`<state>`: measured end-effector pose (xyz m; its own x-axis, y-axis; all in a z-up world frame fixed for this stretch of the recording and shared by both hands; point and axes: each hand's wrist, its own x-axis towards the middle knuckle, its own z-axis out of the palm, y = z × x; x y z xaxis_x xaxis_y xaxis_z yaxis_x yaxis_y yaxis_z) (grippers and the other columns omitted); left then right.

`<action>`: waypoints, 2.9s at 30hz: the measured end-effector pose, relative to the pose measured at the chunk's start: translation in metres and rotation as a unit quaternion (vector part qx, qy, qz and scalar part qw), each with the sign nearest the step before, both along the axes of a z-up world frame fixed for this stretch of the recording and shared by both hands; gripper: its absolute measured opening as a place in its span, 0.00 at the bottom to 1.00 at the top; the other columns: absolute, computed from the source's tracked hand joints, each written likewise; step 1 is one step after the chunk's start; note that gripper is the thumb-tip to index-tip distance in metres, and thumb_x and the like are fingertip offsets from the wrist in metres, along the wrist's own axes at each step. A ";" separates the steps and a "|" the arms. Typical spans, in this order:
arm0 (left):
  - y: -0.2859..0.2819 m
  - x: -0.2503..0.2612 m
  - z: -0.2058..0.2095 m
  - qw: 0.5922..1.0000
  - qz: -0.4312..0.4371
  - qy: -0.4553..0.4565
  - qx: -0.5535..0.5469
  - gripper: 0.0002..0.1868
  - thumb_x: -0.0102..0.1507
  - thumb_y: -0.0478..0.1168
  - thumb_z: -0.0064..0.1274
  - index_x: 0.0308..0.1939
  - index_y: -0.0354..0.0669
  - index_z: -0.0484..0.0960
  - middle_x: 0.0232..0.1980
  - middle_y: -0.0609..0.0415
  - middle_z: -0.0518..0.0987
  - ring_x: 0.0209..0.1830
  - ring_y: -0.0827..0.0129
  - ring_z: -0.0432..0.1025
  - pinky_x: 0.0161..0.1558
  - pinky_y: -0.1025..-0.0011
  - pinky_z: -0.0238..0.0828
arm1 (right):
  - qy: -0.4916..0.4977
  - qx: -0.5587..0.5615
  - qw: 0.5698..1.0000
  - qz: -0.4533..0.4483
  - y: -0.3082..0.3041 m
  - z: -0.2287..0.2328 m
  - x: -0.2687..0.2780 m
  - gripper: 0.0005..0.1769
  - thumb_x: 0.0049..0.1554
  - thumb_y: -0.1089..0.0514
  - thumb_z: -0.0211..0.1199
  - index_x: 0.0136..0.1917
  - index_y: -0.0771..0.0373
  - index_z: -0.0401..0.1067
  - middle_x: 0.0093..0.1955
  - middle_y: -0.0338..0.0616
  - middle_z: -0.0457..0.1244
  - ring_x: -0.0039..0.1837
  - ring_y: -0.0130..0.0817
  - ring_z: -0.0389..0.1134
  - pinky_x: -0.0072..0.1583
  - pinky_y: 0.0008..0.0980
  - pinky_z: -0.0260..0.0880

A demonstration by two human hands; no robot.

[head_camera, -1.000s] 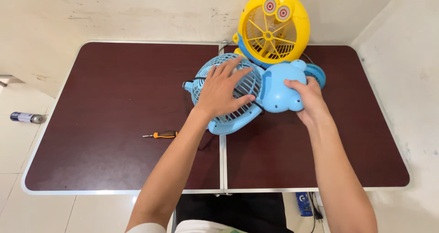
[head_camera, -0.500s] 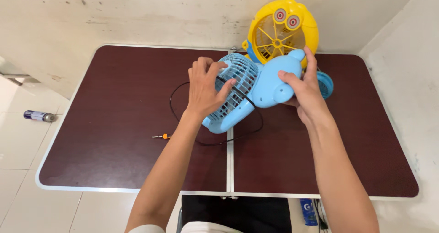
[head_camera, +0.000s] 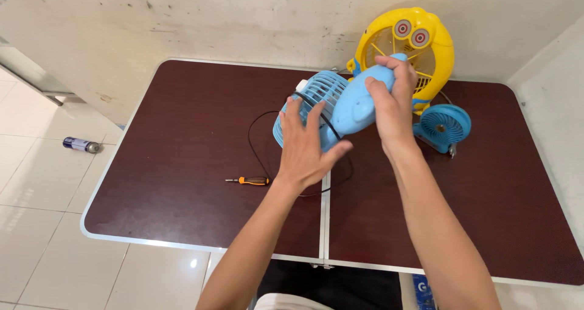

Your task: The person uses a screwdriver to tighten screws on the base and cage of a blue bear-shaped electric fan, then reattaches the front grille and positions the fan upright. A yellow fan and a small blue fan are also present on the table.

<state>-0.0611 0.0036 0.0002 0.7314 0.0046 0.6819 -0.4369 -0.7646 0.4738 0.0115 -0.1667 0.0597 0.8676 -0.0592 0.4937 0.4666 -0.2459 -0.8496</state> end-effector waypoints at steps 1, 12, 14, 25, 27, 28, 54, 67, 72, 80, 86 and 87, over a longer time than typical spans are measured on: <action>0.001 0.000 0.001 1.000 -0.008 0.004 0.001 0.55 0.53 0.67 0.66 0.74 0.41 0.62 0.75 0.24 0.54 0.78 0.26 0.46 0.73 0.33 0.42 | -0.004 -0.010 1.000 -0.004 0.003 0.001 0.001 0.22 0.61 0.55 0.61 0.67 0.58 0.67 0.70 0.48 0.50 0.74 0.43 0.52 0.76 0.40 0.52; 0.027 0.024 0.003 0.999 -0.034 0.017 0.003 0.60 0.45 0.65 0.74 0.72 0.41 0.64 0.78 0.31 0.56 0.79 0.32 0.49 0.74 0.34 0.47 | -0.097 -0.200 0.973 -0.059 0.012 0.009 -0.005 0.24 0.66 0.36 0.63 0.68 0.50 0.71 0.70 0.56 0.47 0.75 0.56 0.47 0.77 0.56 0.46; 0.032 0.031 0.001 0.999 -0.041 0.025 0.001 0.58 0.46 0.63 0.74 0.71 0.38 0.65 0.77 0.32 0.58 0.79 0.32 0.52 0.73 0.37 0.49 | -0.075 -0.199 0.975 -0.058 0.012 0.012 -0.004 0.24 0.64 0.35 0.64 0.66 0.49 0.72 0.69 0.56 0.46 0.73 0.57 0.46 0.74 0.55 0.49; 0.046 0.055 -0.001 0.998 -0.059 0.018 -0.009 0.51 0.50 0.57 0.74 0.70 0.37 0.69 0.73 0.41 0.69 0.76 0.41 0.61 0.70 0.52 0.62 | -0.085 -0.260 0.960 -0.063 0.013 0.026 0.003 0.26 0.61 0.34 0.67 0.66 0.45 0.74 0.62 0.53 0.47 0.65 0.54 0.48 0.70 0.55 0.51; 0.045 0.057 -0.003 0.999 -0.049 0.016 -0.006 0.50 0.50 0.58 0.73 0.68 0.37 0.70 0.71 0.41 0.72 0.75 0.42 0.62 0.69 0.52 0.63 | -0.087 -0.264 0.958 -0.062 0.013 0.026 0.005 0.27 0.61 0.34 0.67 0.67 0.45 0.74 0.61 0.53 0.47 0.65 0.54 0.48 0.70 0.56 0.50; 0.045 0.058 -0.004 0.999 -0.047 0.013 -0.004 0.50 0.51 0.58 0.73 0.69 0.36 0.69 0.70 0.40 0.72 0.74 0.42 0.62 0.69 0.51 0.63 | -0.090 -0.267 0.958 -0.062 0.013 0.026 0.007 0.27 0.61 0.34 0.67 0.67 0.46 0.73 0.61 0.54 0.47 0.65 0.54 0.48 0.70 0.56 0.50; 0.070 0.078 -0.003 0.998 -0.051 0.035 -0.033 0.37 0.56 0.50 0.70 0.64 0.42 0.74 0.64 0.48 0.78 0.66 0.48 0.69 0.60 0.55 0.66 | -0.085 -0.171 0.978 0.086 -0.006 -0.046 0.046 0.41 0.66 0.43 0.61 0.82 0.65 0.50 0.76 0.57 0.52 0.77 0.49 0.51 0.79 0.48 0.46; 0.081 0.077 -0.017 0.997 -0.033 0.059 -0.038 0.36 0.62 0.51 0.63 0.71 0.46 0.68 0.78 0.48 0.62 0.72 0.50 0.61 0.67 0.50 0.54 | 0.068 -0.223 0.953 0.192 -0.019 -0.047 0.029 0.42 0.53 0.57 0.68 0.77 0.67 0.56 0.76 0.55 0.56 0.77 0.47 0.57 0.74 0.41 0.56; 0.082 0.066 -0.030 0.989 -0.054 0.065 -0.123 0.34 0.63 0.44 0.62 0.71 0.46 0.68 0.74 0.48 0.69 0.71 0.52 0.64 0.69 0.51 0.53 | 0.052 -0.199 0.966 0.158 -0.021 -0.054 0.015 0.46 0.51 0.61 0.70 0.77 0.71 0.53 0.76 0.61 0.54 0.78 0.51 0.55 0.73 0.43 0.56; 0.081 0.058 -0.034 0.977 -0.061 0.071 -0.193 0.32 0.65 0.38 0.60 0.72 0.44 0.67 0.68 0.43 0.74 0.65 0.49 0.68 0.64 0.57 0.67 | 0.106 -0.288 0.950 0.058 -0.013 -0.044 0.003 0.43 0.47 0.65 0.72 0.73 0.69 0.59 0.67 0.61 0.63 0.65 0.56 0.66 0.62 0.44 0.66; 0.081 0.063 -0.028 0.978 -0.051 0.044 -0.197 0.27 0.64 0.31 0.57 0.68 0.43 0.72 0.67 0.44 0.75 0.64 0.47 0.68 0.63 0.56 0.68 | 0.109 -0.267 0.956 0.048 0.001 -0.029 0.005 0.37 0.48 0.68 0.69 0.71 0.67 0.64 0.58 0.61 0.68 0.57 0.55 0.71 0.60 0.43 0.68; 0.082 0.065 -0.025 0.977 -0.050 0.048 -0.204 0.26 0.64 0.30 0.58 0.67 0.43 0.73 0.66 0.44 0.76 0.64 0.47 0.69 0.63 0.56 0.68 | 0.139 -0.258 0.955 0.043 0.004 -0.027 0.007 0.38 0.48 0.68 0.69 0.72 0.66 0.64 0.56 0.60 0.68 0.54 0.53 0.72 0.59 0.42 0.69</action>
<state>0.0038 0.0861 -0.0248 0.8029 0.1864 0.5662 -0.4380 -0.4597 0.7725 0.0187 -0.1630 0.0330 0.9599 0.2076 0.1882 0.2786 -0.6359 -0.7197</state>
